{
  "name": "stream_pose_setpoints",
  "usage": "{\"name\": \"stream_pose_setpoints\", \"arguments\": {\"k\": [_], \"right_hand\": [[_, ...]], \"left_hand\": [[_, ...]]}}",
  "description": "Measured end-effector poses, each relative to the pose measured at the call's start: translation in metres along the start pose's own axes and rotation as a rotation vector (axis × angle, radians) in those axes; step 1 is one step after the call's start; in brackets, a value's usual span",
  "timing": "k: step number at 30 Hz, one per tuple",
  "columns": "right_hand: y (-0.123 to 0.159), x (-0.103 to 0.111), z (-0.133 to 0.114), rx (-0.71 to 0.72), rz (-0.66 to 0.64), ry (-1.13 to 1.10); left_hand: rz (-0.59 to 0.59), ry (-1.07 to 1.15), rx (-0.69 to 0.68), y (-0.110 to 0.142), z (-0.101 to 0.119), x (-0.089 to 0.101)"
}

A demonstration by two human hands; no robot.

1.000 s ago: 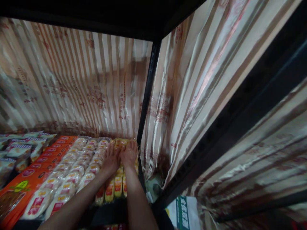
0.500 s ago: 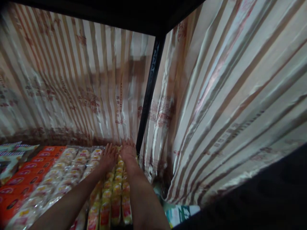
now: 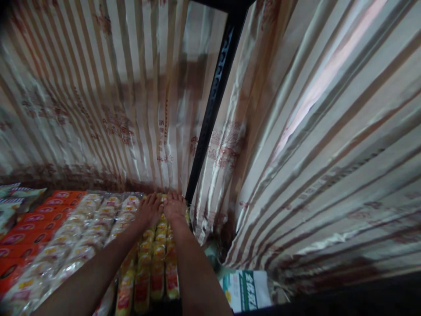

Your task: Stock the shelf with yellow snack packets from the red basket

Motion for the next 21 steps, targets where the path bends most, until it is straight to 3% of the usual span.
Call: {"name": "stream_pose_setpoints", "arguments": {"k": [11,21], "right_hand": [[0.0016,-0.0008,0.0003,-0.01,0.014,0.002],[0.004,0.0035,-0.0027,-0.027,0.031,-0.015]], "left_hand": [[0.043,-0.009,-0.004,0.0016,0.0015,-0.002],[0.0,-0.007,0.008,0.0036,0.0009,-0.0029]]}}
Point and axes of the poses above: each hand's wrist, its own y-axis away from the middle knuckle, its own x-axis out of the back of the hand, z = x × y, the point moved 10 cm from there along -y, towards the middle knuckle, and after that the axes turned 12 degrees about z, right-handed, at the moved point
